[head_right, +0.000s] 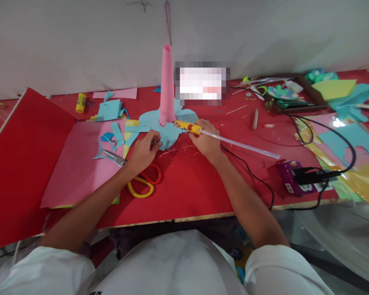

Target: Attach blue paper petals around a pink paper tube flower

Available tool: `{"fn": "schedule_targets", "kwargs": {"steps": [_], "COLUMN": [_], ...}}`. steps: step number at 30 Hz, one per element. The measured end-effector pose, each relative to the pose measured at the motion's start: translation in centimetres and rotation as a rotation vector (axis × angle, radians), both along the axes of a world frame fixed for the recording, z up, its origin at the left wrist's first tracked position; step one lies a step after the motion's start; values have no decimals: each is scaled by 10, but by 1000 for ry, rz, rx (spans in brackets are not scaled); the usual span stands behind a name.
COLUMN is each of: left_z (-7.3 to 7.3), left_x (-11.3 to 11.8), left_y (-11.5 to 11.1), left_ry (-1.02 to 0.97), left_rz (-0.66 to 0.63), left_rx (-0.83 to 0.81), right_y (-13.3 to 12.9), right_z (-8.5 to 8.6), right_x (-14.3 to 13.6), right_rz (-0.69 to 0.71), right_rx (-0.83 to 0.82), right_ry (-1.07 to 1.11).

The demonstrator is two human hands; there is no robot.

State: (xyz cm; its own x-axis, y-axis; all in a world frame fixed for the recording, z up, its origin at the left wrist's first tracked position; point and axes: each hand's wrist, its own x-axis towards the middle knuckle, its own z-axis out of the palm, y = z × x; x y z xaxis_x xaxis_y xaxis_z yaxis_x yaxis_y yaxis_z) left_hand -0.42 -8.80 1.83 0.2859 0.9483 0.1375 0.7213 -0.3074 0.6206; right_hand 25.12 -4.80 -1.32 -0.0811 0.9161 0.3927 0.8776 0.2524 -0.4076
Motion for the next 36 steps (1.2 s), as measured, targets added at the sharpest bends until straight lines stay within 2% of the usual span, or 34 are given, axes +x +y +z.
{"fn": "schedule_targets", "kwargs": {"steps": [5,12,21,25,30,36], "left_z": [-2,-4,-2,-1,4,2], "left_x": [-3,0,-1,-2,0,1], "left_y": [9,11,14,13,5,3], "left_ry": [-47,-18,29,139,403,539], "left_rz": [88,-5,-48,-92,-54,-75], "left_rx": [-64,-93,-111,-72,83,72], "right_y": [-1,-4,-8,-9,-11,-10], "right_z": [1,1,2,4,7,7], "right_x": [-3,-7,-16,-20,-21,-17], "right_rz": [3,49,89,111,114,45], "right_rx": [4,-24,-54,-51,-49,-19], "right_ry": [9,-23,-154,-191,-172,-123]}}
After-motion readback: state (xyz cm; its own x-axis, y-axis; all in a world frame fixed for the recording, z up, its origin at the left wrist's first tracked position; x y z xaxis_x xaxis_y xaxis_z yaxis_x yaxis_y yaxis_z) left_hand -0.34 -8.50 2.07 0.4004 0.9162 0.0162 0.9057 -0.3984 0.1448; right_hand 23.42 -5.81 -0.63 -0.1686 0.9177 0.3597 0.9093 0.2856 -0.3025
